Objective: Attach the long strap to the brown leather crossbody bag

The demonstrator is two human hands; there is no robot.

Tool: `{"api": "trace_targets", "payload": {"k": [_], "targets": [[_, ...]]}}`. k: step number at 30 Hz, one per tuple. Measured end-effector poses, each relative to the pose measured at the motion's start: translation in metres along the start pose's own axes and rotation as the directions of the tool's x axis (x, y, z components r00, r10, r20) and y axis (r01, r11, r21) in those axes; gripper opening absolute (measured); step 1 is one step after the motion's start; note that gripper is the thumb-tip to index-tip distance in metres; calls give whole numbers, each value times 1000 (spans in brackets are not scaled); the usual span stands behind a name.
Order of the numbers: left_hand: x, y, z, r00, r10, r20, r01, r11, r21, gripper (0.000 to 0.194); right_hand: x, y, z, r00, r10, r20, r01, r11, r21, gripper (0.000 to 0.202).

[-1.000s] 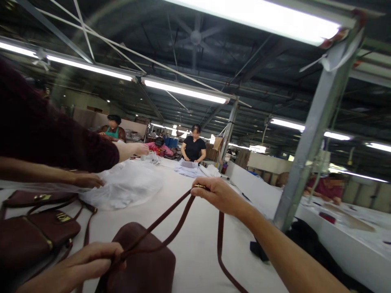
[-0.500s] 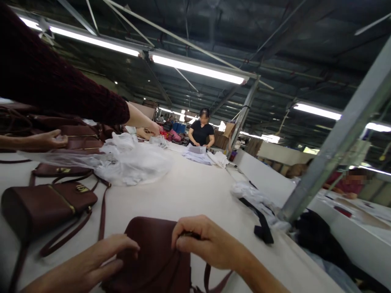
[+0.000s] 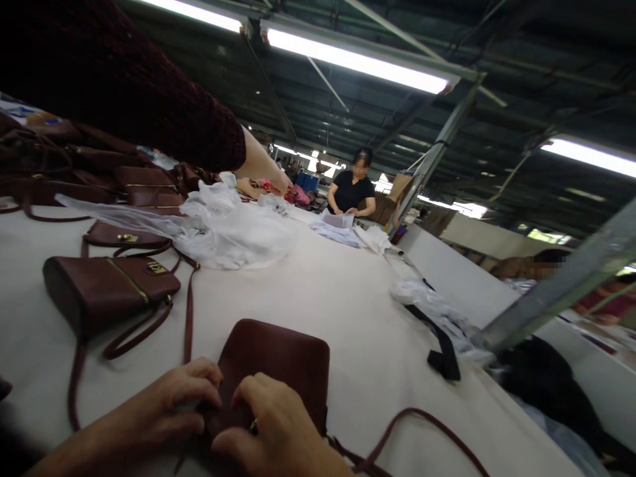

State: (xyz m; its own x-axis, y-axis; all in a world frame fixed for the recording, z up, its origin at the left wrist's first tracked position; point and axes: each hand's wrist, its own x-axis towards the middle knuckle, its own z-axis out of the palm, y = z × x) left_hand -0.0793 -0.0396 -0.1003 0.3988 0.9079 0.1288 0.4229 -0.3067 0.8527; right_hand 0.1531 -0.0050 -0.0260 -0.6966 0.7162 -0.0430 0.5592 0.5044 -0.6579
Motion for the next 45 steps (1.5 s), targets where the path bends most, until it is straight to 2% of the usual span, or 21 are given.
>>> {"api": "trace_targets", "payload": {"k": [3, 9, 11, 14, 16, 18, 20, 22, 25, 28, 31, 33, 35, 39, 41, 45], "targets": [[-4, 0, -1, 999, -34, 5, 34, 999, -4, 40, 11, 7, 23, 1000, -20, 1, 20, 998, -52, 41], [-10, -6, 1, 997, 59, -43, -58, 998, 12, 28, 21, 2, 45, 995, 10, 95, 17, 960, -278, 49], [-6, -4, 5, 998, 27, -61, -22, 997, 80, 29, 25, -3, 50, 997, 29, 71, -3, 937, -350, 53], [-1, 3, 12, 996, -68, -61, 81, 969, 233, 27, 31, -2, 55, 1000, 23, 20, -14, 928, -372, 39], [0, 7, 14, 992, -117, -52, 127, 947, 295, 24, 34, 3, 52, 1000, -1, 2, 2, 952, -307, 27], [-2, 8, 11, 992, -122, -31, 126, 959, 253, 25, 35, 12, 45, 998, -51, 42, 56, 991, -121, 25], [-5, 8, 4, 997, -81, -13, 82, 991, 108, 25, 37, 21, 34, 989, -123, 78, 111, 983, 147, 22], [-7, 5, -3, 999, -37, -27, 35, 998, -59, 18, 41, 30, 25, 978, -196, 68, 162, 927, 339, 18], [-4, -1, -9, 996, -43, -79, 24, 973, -228, 13, 48, 38, 21, 951, -309, 25, 278, 885, 373, 32], [0, -6, -7, 991, -87, -99, 52, 950, -307, 7, 53, 39, 29, 917, -394, 59, 352, 872, 339, 41], [3, -5, -1, 988, -88, -124, 70, 987, -145, 5, 57, 38, 42, 929, -363, 76, 326, 897, 300, 49], [2, -2, 1, 987, -75, -139, 78, 997, 14, 8, 59, 38, 47, 949, -312, 52, 291, 926, 241, 44], [-1, 1, 1, 989, -71, -133, 83, 993, 89, 11, 61, 39, 49, 958, -283, 37, 271, 944, 186, 40], [-4, 6, -7, 999, -41, -1, 41, 991, 128, 17, 63, 46, 43, 923, -363, 128, 337, 923, 185, 36], [-4, 10, -12, 998, -20, 67, 4, 972, 233, 18, 63, 49, 39, 905, -395, 157, 362, 910, 204, 32], [-1, 20, -16, 988, 16, 152, -86, 882, 464, 22, 61, 53, 35, 911, -383, 155, 341, 909, 241, 33]]}}
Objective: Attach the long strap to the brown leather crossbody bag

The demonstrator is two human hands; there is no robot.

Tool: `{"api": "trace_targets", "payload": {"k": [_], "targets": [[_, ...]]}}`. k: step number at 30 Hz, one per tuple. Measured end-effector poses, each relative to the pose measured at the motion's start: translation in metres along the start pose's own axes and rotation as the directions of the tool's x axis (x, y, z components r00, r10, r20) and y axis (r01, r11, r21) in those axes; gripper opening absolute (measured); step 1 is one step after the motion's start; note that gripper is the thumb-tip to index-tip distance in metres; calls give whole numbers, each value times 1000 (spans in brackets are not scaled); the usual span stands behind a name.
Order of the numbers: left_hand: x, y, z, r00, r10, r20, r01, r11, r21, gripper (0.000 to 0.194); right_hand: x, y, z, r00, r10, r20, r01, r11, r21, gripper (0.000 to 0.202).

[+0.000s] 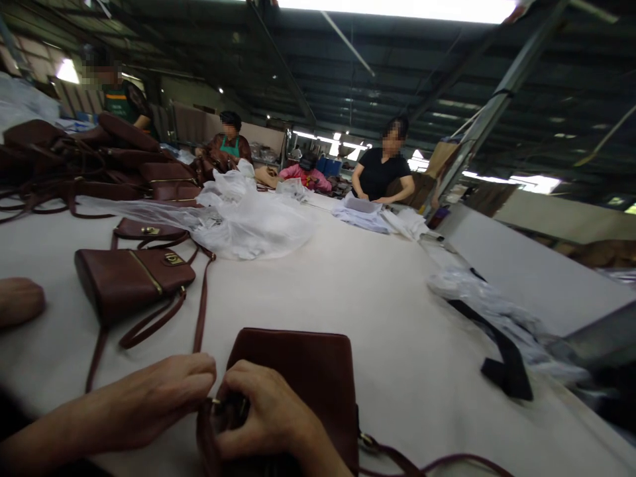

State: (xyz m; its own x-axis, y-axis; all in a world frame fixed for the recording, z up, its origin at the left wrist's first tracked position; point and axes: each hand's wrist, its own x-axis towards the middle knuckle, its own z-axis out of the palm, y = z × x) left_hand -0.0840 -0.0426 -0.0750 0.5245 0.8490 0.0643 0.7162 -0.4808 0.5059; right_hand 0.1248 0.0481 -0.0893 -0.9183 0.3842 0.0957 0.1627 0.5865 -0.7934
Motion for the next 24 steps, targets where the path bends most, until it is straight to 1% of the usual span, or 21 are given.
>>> {"api": "trace_targets", "payload": {"k": [2, 5, 7, 10, 12, 14, 16, 17, 19, 20, 22, 23, 24], "targets": [[3, 5, 1, 1000, 16, -4, -16, 1000, 25, 23, -2, 1, 0, 1000, -3, -13, 3, 1000, 2, 32], [6, 9, 13, 995, 17, -94, -17, 1000, 4, 28, -5, 4, 2, 999, -22, -37, 22, 1000, -11, 31], [7, 8, 24, 988, 18, -151, -23, 999, -29, 32, -7, 7, 3, 998, -37, -52, 36, 999, -6, 32], [6, 2, 38, 982, -3, -190, -11, 997, -73, 32, -8, 9, 3, 996, -46, -74, 47, 999, 19, 32], [5, 1, 42, 981, -25, -193, 22, 1000, -15, 32, -7, 10, 3, 996, -39, -82, 41, 999, 30, 32], [6, 7, 41, 989, -75, -128, 88, 991, 102, 33, -7, 9, 3, 996, -35, -79, 37, 999, 23, 32], [11, 19, 34, 983, -186, -1, 181, 956, 232, 39, -6, 9, 3, 997, -39, -67, 39, 999, 2, 34], [14, 26, 29, 966, -253, 59, 226, 930, 291, 43, -6, 8, 3, 997, -42, -58, 41, 999, -8, 34], [22, 38, 20, 917, -377, 132, 306, 875, 374, 47, -6, 7, 3, 998, -39, -40, 39, 999, -13, 36], [25, 43, 17, 895, -420, 148, 336, 855, 394, 46, -6, 6, 2, 999, -35, -32, 34, 999, -10, 38], [29, 47, 14, 870, -466, 158, 377, 837, 397, 40, -7, 5, 2, 999, -26, -21, 26, 1000, -4, 38], [29, 46, 15, 868, -473, 152, 389, 837, 384, 38, -7, 4, 1, 999, -22, -25, 21, 1000, -4, 37], [28, 43, 15, 875, -462, 144, 388, 848, 361, 36, -8, 4, 0, 999, -22, -30, 22, 1000, 1, 36]]}}
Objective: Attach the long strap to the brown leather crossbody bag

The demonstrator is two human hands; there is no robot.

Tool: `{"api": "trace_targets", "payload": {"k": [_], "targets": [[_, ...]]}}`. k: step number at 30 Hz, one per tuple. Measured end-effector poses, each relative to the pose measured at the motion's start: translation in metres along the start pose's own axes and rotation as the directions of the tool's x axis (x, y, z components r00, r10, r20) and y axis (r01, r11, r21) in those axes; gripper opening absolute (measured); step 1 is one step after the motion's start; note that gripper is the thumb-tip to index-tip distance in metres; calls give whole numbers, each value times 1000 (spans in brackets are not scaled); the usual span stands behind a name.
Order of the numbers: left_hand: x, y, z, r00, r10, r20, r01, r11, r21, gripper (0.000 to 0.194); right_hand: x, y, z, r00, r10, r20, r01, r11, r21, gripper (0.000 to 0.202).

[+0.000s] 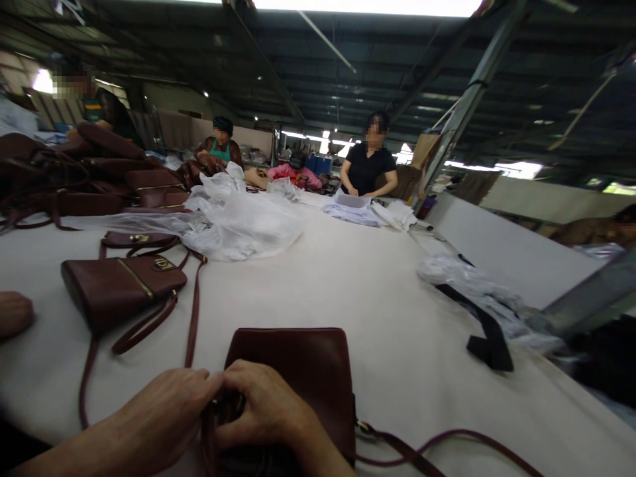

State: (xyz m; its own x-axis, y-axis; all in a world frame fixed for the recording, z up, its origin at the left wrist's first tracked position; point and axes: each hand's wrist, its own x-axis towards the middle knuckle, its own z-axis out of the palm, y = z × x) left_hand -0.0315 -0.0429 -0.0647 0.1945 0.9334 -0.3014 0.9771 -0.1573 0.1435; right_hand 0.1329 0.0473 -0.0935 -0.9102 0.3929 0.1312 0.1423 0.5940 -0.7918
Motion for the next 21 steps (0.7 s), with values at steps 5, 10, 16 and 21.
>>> {"api": "trace_targets", "payload": {"k": [5, 10, 16, 21], "targets": [[-7, -23, 6, 954, 165, -250, -216, 957, -195, 38, -7, -5, -17, 994, 57, -88, -38, 979, 200, 24], [-16, -33, -9, 860, 380, -341, -508, 708, -491, 50, -36, -31, -72, 829, -48, -558, -32, 991, -133, 9], [-1, -26, -28, 829, 398, -393, -559, 578, -594, 28, -82, -91, -146, 690, -485, -537, -185, 599, -779, 20], [15, -18, -53, 813, 403, -419, -581, 607, -542, 23, -91, -128, -185, 736, -483, -474, -267, 437, -859, 45]]}}
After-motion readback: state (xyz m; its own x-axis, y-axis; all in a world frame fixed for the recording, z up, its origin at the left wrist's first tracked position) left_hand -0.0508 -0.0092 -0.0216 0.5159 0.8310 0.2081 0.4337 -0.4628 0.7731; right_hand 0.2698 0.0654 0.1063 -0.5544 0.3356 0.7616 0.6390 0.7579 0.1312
